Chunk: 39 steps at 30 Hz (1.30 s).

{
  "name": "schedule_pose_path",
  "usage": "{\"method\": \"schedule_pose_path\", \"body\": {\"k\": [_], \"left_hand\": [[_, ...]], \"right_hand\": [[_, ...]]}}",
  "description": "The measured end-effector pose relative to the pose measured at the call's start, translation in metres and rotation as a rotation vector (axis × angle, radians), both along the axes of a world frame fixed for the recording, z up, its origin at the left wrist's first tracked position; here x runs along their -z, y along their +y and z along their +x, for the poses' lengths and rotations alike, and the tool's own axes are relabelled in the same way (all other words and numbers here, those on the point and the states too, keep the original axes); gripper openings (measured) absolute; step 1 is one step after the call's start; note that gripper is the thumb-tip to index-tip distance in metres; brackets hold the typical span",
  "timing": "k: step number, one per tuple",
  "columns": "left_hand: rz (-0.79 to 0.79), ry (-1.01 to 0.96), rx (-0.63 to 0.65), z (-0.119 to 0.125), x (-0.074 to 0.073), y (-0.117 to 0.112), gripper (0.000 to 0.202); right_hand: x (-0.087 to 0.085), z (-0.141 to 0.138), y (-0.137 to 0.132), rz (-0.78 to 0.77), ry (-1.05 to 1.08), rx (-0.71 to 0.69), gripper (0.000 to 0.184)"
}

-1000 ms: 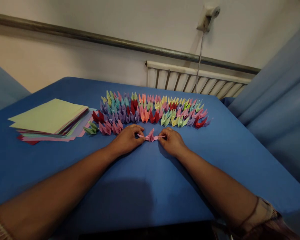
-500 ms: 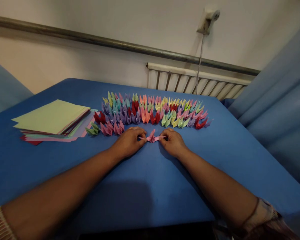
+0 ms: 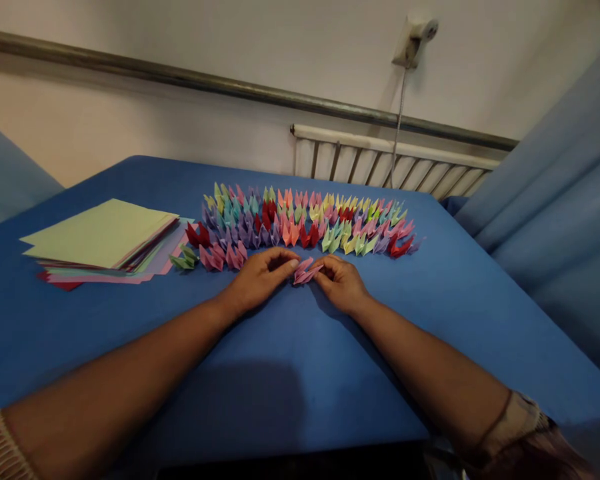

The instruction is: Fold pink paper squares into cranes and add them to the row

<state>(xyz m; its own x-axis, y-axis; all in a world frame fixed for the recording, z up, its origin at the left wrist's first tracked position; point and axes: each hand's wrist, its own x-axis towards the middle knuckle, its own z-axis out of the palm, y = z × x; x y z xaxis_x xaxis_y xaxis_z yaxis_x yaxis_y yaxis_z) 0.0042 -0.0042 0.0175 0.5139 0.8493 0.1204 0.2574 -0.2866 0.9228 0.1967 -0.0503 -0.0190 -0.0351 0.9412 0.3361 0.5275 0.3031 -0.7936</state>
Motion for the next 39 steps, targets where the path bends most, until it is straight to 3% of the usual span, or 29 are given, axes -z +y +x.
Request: {"method": "schedule_pose_path", "body": {"k": [3,8,12,20,26,35,39], "left_hand": [[-0.116,-0.084,-0.049,-0.001,0.000,0.003,0.039],[-0.323,-0.192,0.145,0.000,0.001,0.006,0.040],[-0.396,-0.188,0.204,-0.001,-0.001,0.005,0.036],[-0.310,-0.156,0.248,-0.002,0.003,0.009,0.026],[-0.244,-0.116,0.207,-0.001,0.008,0.011,0.021],[-0.090,-0.008,0.112,0.001,-0.001,0.008,0.011],[-0.060,-0.005,0.088,0.001,-0.002,0.008,0.016]], "right_hand": [[-0.005,0.000,-0.003,0.046,-0.029,-0.065,0.012],[-0.014,-0.003,-0.013,0.089,-0.131,-0.208,0.011],[-0.017,-0.004,-0.017,0.071,-0.158,-0.200,0.009],[-0.018,-0.003,-0.016,0.021,-0.092,-0.153,0.007],[-0.015,-0.003,-0.015,-0.020,-0.069,-0.145,0.009],[-0.012,-0.004,-0.016,-0.014,-0.073,-0.189,0.008],[-0.012,-0.003,-0.015,-0.002,-0.076,-0.181,0.009]]}}
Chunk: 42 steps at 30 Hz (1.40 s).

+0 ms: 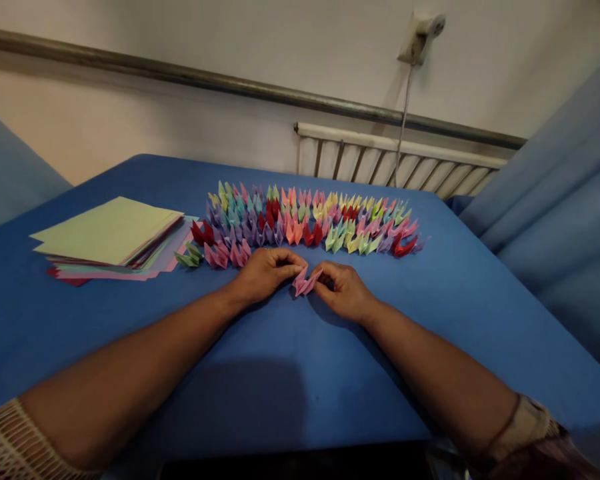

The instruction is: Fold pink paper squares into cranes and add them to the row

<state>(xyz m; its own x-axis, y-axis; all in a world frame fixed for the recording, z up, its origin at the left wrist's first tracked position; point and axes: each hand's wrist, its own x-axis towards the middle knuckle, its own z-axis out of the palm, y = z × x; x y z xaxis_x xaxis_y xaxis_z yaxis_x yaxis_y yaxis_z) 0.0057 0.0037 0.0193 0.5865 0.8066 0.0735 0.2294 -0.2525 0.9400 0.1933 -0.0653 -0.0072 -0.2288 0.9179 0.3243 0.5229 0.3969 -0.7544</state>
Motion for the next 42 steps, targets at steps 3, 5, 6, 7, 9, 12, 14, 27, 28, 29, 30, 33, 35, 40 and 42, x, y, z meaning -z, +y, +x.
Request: {"method": "schedule_pose_path", "body": {"k": [3,5,6,7,9,12,14,27,28,29,30,33,35,40,42], "left_hand": [[0.022,-0.009,0.045,0.000,0.003,0.002,0.018],[0.051,0.001,0.072,-0.001,0.005,0.004,0.017],[0.073,0.015,0.079,-0.001,0.006,0.004,0.017],[0.097,0.036,0.080,-0.002,0.006,0.005,0.017],[0.139,0.078,0.074,-0.003,0.006,0.005,0.018],[0.162,0.109,0.059,-0.003,0.004,0.004,0.022],[0.182,0.116,0.057,-0.002,0.002,0.002,0.026],[0.210,0.052,-0.170,-0.002,0.000,-0.006,0.031],[0.210,0.041,-0.167,-0.002,0.000,-0.006,0.030],[0.211,0.029,-0.165,-0.002,0.001,-0.006,0.030],[0.209,0.021,-0.161,-0.002,0.001,-0.006,0.030],[0.210,0.017,-0.172,-0.001,0.002,-0.006,0.028],[0.215,0.016,-0.182,-0.001,0.002,-0.006,0.028],[0.204,-0.015,-0.159,-0.001,0.001,-0.007,0.023],[0.206,-0.032,-0.149,-0.001,0.000,-0.009,0.020]], "right_hand": [[-0.003,0.000,0.000,0.011,-0.051,0.005,0.010],[-0.006,0.000,-0.001,0.021,-0.084,-0.002,0.011],[-0.007,0.000,-0.002,0.029,-0.092,-0.007,0.011],[-0.008,0.000,-0.002,0.038,-0.095,-0.012,0.011],[-0.008,0.000,-0.003,0.050,-0.098,-0.020,0.011],[-0.007,0.000,-0.002,0.057,-0.114,-0.008,0.010],[-0.006,0.000,-0.001,0.061,-0.131,0.010,0.009],[-0.012,0.002,-0.003,0.013,-0.204,0.081,0.007],[-0.012,0.003,-0.003,0.012,-0.206,0.080,0.009],[-0.013,0.003,-0.003,0.012,-0.206,0.078,0.009],[-0.013,0.004,-0.003,0.014,-0.205,0.076,0.009],[-0.014,0.007,-0.001,0.020,-0.180,0.075,0.006],[-0.015,0.009,0.000,0.021,-0.157,0.078,0.008],[-0.014,0.017,0.004,-0.018,-0.141,0.044,0.016],[-0.013,0.019,0.004,-0.044,-0.127,0.016,0.014]]}}
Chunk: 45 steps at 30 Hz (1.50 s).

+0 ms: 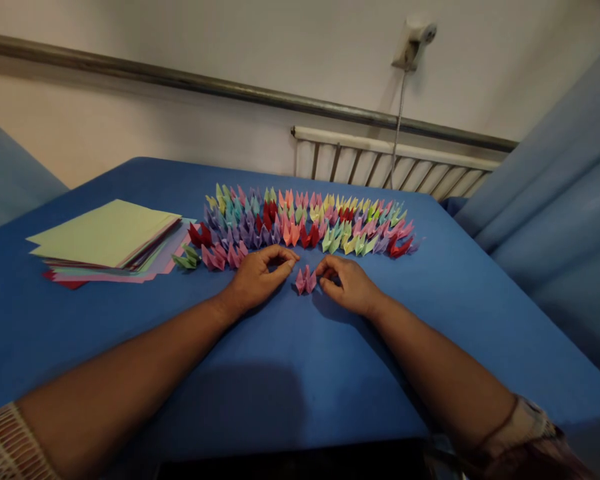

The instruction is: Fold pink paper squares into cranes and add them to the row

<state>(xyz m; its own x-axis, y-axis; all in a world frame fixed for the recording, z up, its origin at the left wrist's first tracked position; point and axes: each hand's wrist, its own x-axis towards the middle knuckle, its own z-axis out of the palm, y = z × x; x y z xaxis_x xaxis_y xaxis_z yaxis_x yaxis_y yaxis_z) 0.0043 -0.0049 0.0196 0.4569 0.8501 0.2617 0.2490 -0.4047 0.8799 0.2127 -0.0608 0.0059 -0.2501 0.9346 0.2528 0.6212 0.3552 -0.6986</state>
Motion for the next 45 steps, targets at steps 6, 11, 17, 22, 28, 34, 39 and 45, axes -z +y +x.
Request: {"method": "schedule_pose_path", "body": {"k": [6,11,17,22,28,34,39,45], "left_hand": [[0.033,0.007,0.008,0.000,-0.002,-0.001,0.017],[0.147,-0.052,-0.022,-0.002,-0.003,-0.002,0.015],[0.661,-0.074,0.244,-0.001,-0.018,-0.044,0.007],[0.856,0.126,0.653,0.013,-0.014,-0.078,0.011],[0.709,0.477,0.829,0.012,-0.003,-0.084,0.016],[0.559,0.530,0.872,0.012,-0.002,-0.083,0.015],[0.499,0.496,0.865,0.015,-0.002,-0.079,0.015],[0.434,0.488,0.865,0.016,-0.001,-0.077,0.016]], "right_hand": [[0.005,0.000,0.000,-0.055,-0.003,-0.063,0.010],[0.008,-0.003,0.001,0.037,0.002,-0.042,0.003],[0.016,-0.005,0.003,0.165,0.056,-0.034,0.008],[0.023,-0.022,0.017,0.158,0.201,0.127,0.010],[0.018,-0.070,0.052,0.132,0.092,0.131,0.011],[0.018,-0.089,0.064,0.111,-0.034,0.135,0.011],[0.019,-0.089,0.064,0.089,-0.050,0.148,0.011],[0.018,-0.089,0.063,0.119,-0.097,0.106,0.011]]}}
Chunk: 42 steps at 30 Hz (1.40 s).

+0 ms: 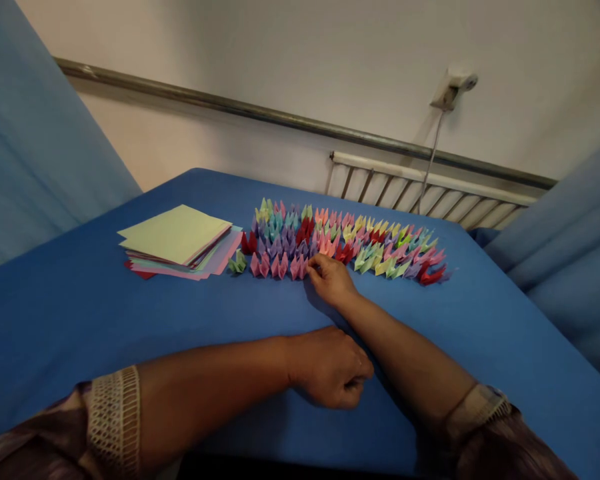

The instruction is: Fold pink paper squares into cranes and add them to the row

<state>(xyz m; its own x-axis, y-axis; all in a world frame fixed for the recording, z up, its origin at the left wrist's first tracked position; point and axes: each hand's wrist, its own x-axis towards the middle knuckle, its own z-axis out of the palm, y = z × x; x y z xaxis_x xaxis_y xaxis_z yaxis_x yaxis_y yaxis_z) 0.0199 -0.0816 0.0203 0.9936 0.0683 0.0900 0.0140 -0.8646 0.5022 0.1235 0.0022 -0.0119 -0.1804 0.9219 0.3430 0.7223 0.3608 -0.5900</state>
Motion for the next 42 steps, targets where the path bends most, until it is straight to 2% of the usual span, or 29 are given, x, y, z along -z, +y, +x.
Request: {"method": "schedule_pose_path", "body": {"k": [11,19,23,26,29,32,33,35,37,40,42], "left_hand": [[-0.066,-0.037,-0.024,0.001,0.005,0.003,0.017],[-0.081,-0.091,-0.028,-0.001,0.008,0.004,0.020],[-0.052,-0.124,-0.010,-0.003,0.005,0.006,0.019],[-0.027,-0.194,-0.051,-0.004,-0.001,0.001,0.017],[0.023,-0.275,-0.190,-0.015,-0.014,-0.004,0.011],[0.116,-0.403,-0.476,-0.047,-0.034,0.007,0.013],[0.175,-0.468,-0.615,-0.064,-0.041,0.017,0.010],[0.314,-0.591,-1.015,-0.106,-0.052,0.047,0.012],[0.399,-0.510,-1.352,-0.151,-0.058,0.086,0.020],[0.371,-0.313,-1.503,-0.207,-0.057,0.142,0.042],[0.252,-0.377,-1.373,-0.226,-0.054,0.166,0.048]], "right_hand": [[0.000,-0.001,-0.001,0.004,-0.042,0.000,0.010],[0.002,0.000,-0.005,-0.058,0.096,0.037,0.012],[0.003,0.012,-0.019,-0.113,0.188,0.079,0.006],[0.009,0.036,-0.043,-0.208,0.230,0.125,0.008],[0.017,0.067,-0.071,-0.284,0.291,0.054,0.011],[0.021,0.093,-0.087,-0.331,0.473,0.006,0.016],[0.020,0.097,-0.088,-0.345,0.507,0.005,0.018],[0.017,0.102,-0.085,-0.367,0.536,-0.022,0.021],[0.012,0.103,-0.079,-0.384,0.543,-0.038,0.023],[0.007,0.105,-0.072,-0.452,0.590,-0.038,0.025],[0.007,0.108,-0.070,-0.470,0.639,-0.056,0.025]]}}
